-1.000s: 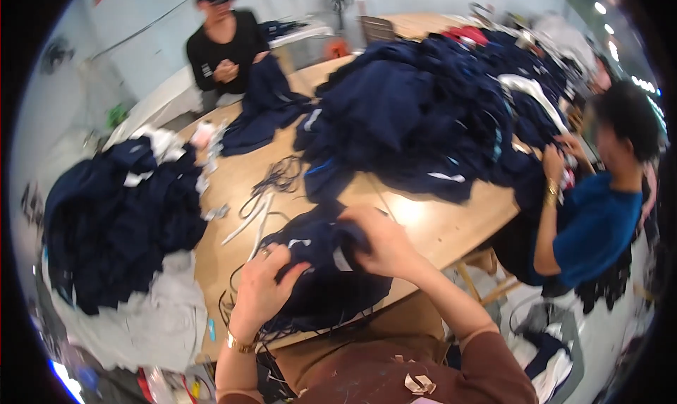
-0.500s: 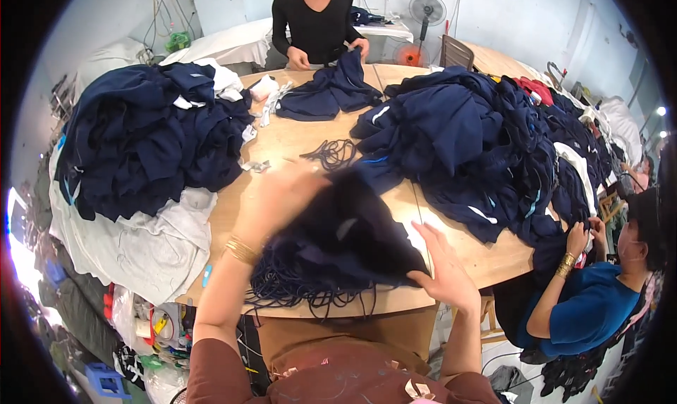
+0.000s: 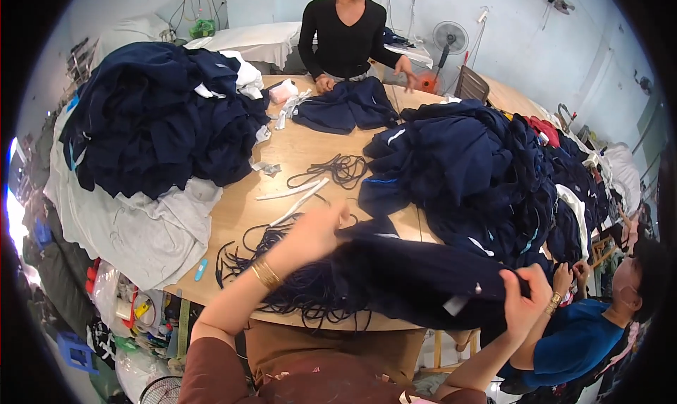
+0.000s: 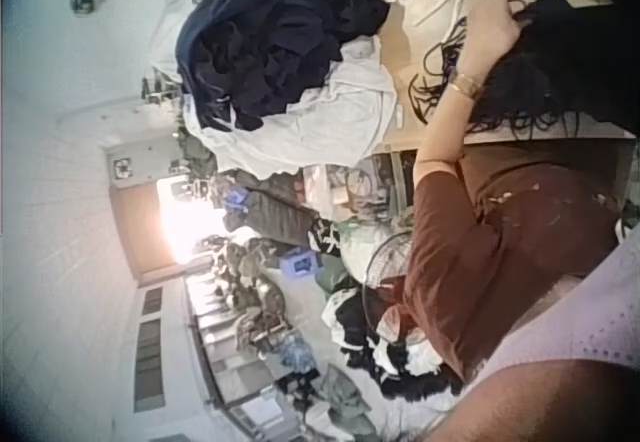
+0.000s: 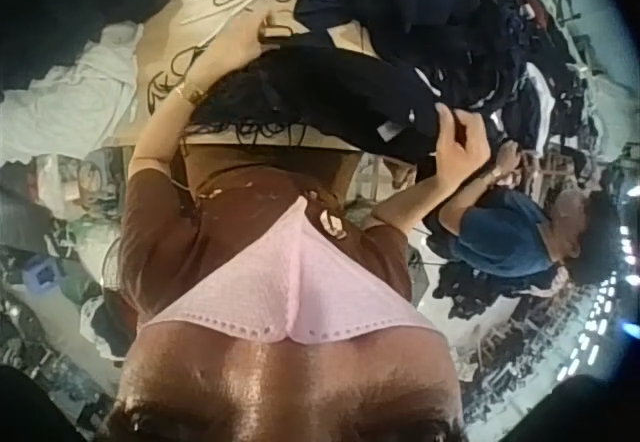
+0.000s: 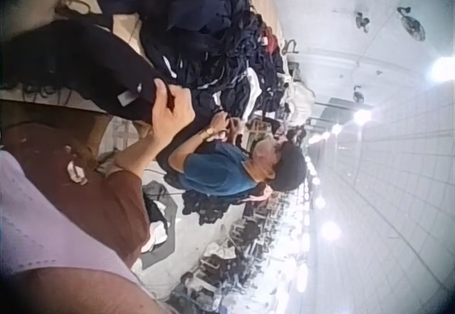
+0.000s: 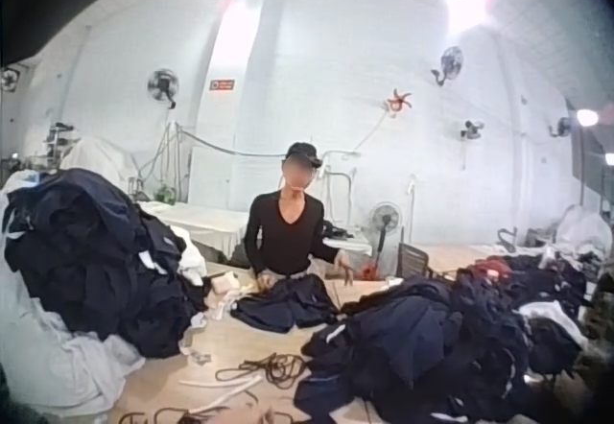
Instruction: Threading drawstrings through the waistbands of athletic shorts using a long metal threading needle.
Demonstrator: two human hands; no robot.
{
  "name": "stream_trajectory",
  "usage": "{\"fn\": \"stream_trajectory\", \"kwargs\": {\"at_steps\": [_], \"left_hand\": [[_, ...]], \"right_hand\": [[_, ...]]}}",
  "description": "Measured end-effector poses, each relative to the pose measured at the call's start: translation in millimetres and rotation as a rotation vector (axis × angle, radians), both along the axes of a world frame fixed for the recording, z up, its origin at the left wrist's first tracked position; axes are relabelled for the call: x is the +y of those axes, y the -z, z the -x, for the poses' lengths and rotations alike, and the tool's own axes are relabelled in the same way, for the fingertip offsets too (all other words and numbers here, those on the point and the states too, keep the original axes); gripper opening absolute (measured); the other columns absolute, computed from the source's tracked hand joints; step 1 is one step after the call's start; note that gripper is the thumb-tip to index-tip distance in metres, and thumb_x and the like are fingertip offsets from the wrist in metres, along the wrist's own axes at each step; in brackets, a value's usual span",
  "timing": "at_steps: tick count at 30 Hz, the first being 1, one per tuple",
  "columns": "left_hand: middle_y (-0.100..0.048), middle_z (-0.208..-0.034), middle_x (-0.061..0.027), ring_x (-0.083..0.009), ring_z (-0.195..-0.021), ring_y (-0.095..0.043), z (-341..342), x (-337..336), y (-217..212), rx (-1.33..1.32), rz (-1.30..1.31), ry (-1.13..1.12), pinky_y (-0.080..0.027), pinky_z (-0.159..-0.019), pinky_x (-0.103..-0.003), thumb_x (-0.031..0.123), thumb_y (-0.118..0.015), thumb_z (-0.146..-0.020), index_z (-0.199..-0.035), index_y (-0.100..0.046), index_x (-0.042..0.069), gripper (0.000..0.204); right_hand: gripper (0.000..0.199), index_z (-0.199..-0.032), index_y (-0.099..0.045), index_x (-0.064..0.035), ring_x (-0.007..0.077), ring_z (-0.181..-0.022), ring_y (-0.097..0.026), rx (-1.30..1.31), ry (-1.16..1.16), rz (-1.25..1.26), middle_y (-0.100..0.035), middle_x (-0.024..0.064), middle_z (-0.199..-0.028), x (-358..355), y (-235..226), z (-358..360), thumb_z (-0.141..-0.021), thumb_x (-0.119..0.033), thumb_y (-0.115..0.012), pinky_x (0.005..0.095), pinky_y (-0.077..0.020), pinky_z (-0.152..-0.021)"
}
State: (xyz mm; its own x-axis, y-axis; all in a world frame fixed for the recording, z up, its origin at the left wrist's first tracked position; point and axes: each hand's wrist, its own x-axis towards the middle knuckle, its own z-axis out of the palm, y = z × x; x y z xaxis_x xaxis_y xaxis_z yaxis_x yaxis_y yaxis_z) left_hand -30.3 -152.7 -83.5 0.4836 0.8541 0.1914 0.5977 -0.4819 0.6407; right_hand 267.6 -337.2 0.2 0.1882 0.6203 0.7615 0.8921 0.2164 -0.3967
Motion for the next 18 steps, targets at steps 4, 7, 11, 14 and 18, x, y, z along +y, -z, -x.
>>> {"fn": "stream_trajectory", "kwargs": {"at_steps": [4,7,11,14,18], "left_hand": [[-0.060,-0.073,-0.0052,-0.0182,-0.072,-0.060,3.8,5.6,-76.2,-0.432,-0.445,-0.072,-0.049,-0.067,-0.030,0.003,-0.075,-0.066,-0.084,-0.056,0.005,0.027],[-0.058,-0.099,-0.0123,-0.0306,-0.092,-0.056,5.1,12.5,-82.8,-0.347,-0.700,-0.134,-0.046,-0.084,-0.037,0.020,-0.082,-0.063,-0.102,-0.057,0.007,0.049],[-0.037,-0.133,-0.0245,-0.0437,-0.124,-0.034,-0.6,-28.0,8.6,-0.048,-0.277,-0.203,-0.030,-0.103,-0.047,0.048,-0.080,-0.061,-0.134,-0.040,0.012,0.091],[-0.024,-0.142,-0.0272,-0.0491,-0.136,-0.008,3.8,-96.2,96.4,0.291,-0.203,0.034,-0.012,-0.104,-0.066,0.064,-0.068,-0.065,-0.144,-0.027,0.022,0.098],[-0.027,-0.147,-0.0097,-0.0422,-0.138,-0.009,38.8,-108.8,170.6,0.489,-0.314,-0.025,-0.011,-0.100,-0.071,0.061,-0.058,-0.075,-0.140,-0.035,0.036,0.074]], "right_hand": [[0.020,-0.076,-0.055,0.0033,0.0253,-0.054,-0.049,-0.268,0.040,-0.428,-0.054,0.0134,-0.064,-13.6,-0.5,-5.4,-0.076,-0.004,-0.074,0.0301,-0.0382,-0.050],[0.018,-0.075,-0.055,0.0036,0.0240,-0.054,-0.050,-0.219,0.101,-0.448,-0.055,0.0119,-0.065,1.6,11.9,13.3,-0.079,-0.004,-0.071,0.0305,-0.0392,-0.050],[0.019,-0.077,-0.056,0.0015,0.0165,-0.060,-0.049,0.052,0.486,-0.184,-0.053,0.0059,-0.066,18.7,46.0,-1.2,-0.085,-0.012,-0.068,0.0276,-0.0405,-0.058],[0.025,-0.079,-0.059,0.0013,0.0158,-0.065,-0.051,0.091,0.583,-0.153,-0.057,0.0060,-0.069,8.3,71.0,-37.5,-0.086,-0.021,-0.068,0.0272,-0.0433,-0.066],[0.032,-0.077,-0.060,0.0006,0.0179,-0.066,-0.054,0.036,0.677,-0.054,-0.060,0.0068,-0.070,4.9,88.4,-54.6,-0.086,-0.029,-0.067,0.0290,-0.0444,-0.067]]}}
